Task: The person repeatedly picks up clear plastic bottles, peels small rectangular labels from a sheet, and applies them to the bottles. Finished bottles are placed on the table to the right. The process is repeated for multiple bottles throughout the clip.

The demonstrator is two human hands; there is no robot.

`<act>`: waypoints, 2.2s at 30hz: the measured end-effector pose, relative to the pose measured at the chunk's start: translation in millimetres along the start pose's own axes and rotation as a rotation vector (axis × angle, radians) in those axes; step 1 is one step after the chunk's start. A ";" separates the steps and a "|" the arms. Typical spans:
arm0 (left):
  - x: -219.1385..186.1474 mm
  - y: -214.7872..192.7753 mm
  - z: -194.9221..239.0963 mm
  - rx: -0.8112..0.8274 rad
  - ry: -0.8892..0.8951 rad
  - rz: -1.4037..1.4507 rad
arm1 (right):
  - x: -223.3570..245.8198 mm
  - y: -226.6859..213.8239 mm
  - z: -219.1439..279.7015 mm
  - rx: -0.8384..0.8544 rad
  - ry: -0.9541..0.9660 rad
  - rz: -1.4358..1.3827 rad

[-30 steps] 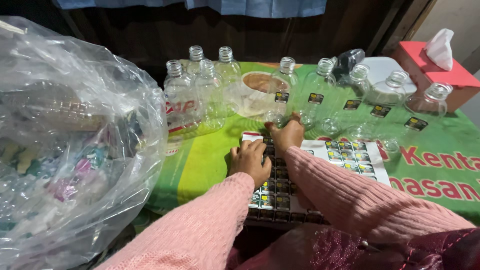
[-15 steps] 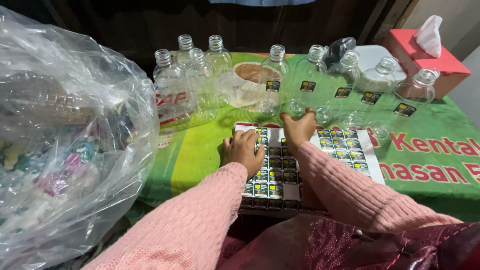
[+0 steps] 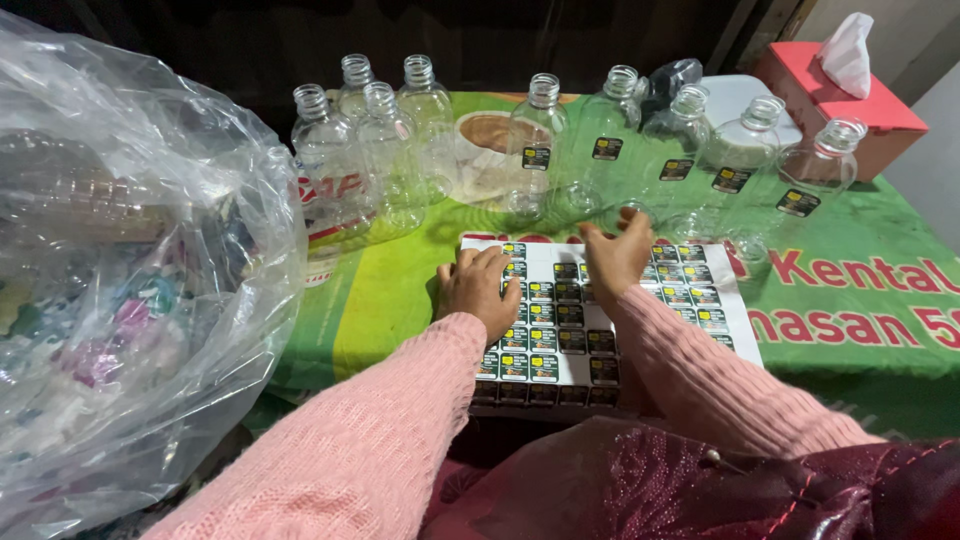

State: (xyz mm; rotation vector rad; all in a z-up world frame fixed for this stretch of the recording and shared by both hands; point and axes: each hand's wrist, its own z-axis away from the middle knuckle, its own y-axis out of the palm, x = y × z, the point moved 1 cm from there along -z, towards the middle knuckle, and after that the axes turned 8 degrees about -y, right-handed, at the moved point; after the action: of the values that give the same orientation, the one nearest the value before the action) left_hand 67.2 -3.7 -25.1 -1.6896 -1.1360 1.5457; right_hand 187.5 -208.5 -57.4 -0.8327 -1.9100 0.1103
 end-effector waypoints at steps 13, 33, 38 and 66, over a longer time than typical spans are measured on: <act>5.3 7.5 -1.9 -0.043 0.026 0.002 | -5.2 -22.8 -31.6 0.071 0.371 -0.347; 6.0 8.7 -3.1 -0.035 0.034 0.001 | -41.0 -65.6 -40.0 -0.165 0.282 -0.079; 6.7 9.0 -3.0 -0.036 0.038 0.004 | -39.0 -64.9 -47.2 -0.165 0.371 -0.211; -107.1 45.8 1.1 0.439 0.163 -0.225 | -57.6 -111.6 8.3 -0.045 0.152 -0.348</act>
State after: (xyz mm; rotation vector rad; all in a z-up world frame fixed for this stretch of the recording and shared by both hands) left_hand 79.0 -119.0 -12.4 -1.3176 -0.7994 1.3665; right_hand 139.6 -324.9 -58.7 -0.5113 -1.8882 -0.2035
